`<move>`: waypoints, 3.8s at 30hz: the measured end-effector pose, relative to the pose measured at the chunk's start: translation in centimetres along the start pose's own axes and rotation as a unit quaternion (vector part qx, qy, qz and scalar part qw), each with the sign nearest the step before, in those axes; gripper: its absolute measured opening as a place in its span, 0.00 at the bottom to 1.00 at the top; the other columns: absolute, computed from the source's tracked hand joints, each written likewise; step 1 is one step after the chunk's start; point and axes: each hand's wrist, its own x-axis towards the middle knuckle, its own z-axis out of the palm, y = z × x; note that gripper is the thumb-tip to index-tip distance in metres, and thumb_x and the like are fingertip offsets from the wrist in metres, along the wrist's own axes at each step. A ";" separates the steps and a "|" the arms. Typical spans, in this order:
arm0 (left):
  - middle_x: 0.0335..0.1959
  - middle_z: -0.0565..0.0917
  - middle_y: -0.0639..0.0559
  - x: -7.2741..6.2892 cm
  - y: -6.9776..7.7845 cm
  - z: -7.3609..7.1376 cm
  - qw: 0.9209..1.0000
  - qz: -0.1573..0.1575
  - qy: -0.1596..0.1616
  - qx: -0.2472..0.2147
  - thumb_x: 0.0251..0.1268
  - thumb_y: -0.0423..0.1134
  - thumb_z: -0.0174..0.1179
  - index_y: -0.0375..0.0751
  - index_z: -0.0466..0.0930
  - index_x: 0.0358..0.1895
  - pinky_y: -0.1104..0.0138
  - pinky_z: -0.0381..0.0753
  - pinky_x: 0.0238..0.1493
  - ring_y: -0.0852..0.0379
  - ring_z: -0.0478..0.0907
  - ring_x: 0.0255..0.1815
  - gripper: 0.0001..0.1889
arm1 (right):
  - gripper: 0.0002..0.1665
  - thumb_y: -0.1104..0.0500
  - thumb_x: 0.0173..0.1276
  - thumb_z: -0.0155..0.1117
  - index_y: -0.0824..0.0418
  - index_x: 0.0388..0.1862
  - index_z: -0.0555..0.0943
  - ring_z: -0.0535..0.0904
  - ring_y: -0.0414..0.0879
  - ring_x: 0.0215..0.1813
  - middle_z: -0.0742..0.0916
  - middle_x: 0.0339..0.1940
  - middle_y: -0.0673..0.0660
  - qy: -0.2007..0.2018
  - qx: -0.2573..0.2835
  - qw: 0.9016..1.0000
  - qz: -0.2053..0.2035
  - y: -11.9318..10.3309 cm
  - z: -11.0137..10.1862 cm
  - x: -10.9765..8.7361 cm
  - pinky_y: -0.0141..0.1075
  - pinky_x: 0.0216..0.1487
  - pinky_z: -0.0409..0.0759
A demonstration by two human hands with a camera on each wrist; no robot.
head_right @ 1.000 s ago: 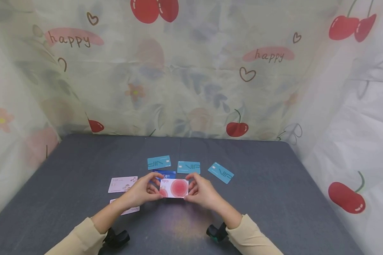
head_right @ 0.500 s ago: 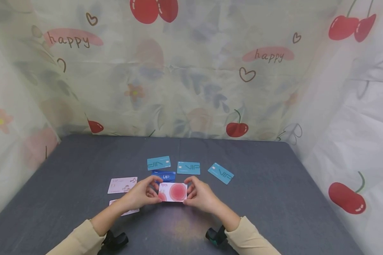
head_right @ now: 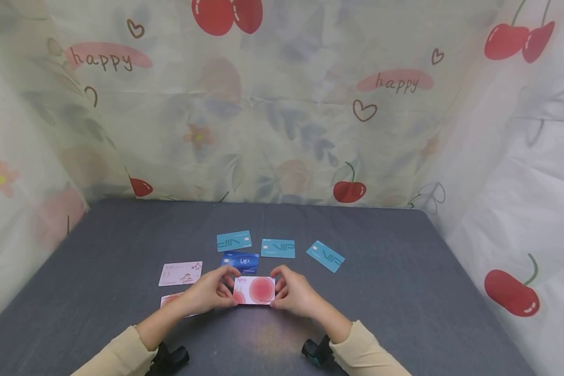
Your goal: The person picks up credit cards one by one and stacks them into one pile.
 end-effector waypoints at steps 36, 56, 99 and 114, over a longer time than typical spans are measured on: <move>0.33 0.74 0.47 0.1 -0.1 0.5 0.998 -0.028 -0.023 0.054 0.46 0.31 0.70 0.34 0.71 0.51 0.73 0.77 0.29 0.60 0.75 0.27 0.26 | 0.29 0.67 0.48 0.72 0.67 0.49 0.71 0.79 0.40 0.30 0.79 0.30 0.57 -0.018 -0.013 0.999 0.027 -0.3 0.5 -0.1 0.28 0.31 0.77; 0.33 0.73 0.47 0.0 0.1 0.6 0.997 -0.042 -0.021 0.065 0.46 0.31 0.70 0.35 0.72 0.50 0.72 0.77 0.28 0.60 0.73 0.26 0.25 | 0.29 0.67 0.47 0.73 0.67 0.48 0.71 0.77 0.42 0.30 0.80 0.30 0.56 -0.025 -0.031 0.999 0.026 -0.3 0.5 0.0 0.29 0.29 0.75; 0.33 0.74 0.47 0.1 0.0 0.5 0.996 -0.036 -0.030 0.072 0.45 0.32 0.71 0.31 0.74 0.50 0.74 0.76 0.29 0.60 0.73 0.26 0.26 | 0.29 0.63 0.49 0.73 0.66 0.50 0.73 0.76 0.42 0.31 0.80 0.32 0.55 -0.056 -0.041 0.996 0.057 -0.2 0.4 0.6 0.33 0.33 0.78; 0.33 0.74 0.47 0.1 0.1 0.4 0.996 -0.035 -0.036 0.068 0.45 0.33 0.71 0.30 0.74 0.51 0.74 0.74 0.27 0.60 0.73 0.26 0.27 | 0.29 0.63 0.49 0.74 0.66 0.49 0.73 0.76 0.42 0.32 0.79 0.32 0.54 -0.055 -0.041 0.996 0.058 -0.2 0.4 0.6 0.33 0.33 0.78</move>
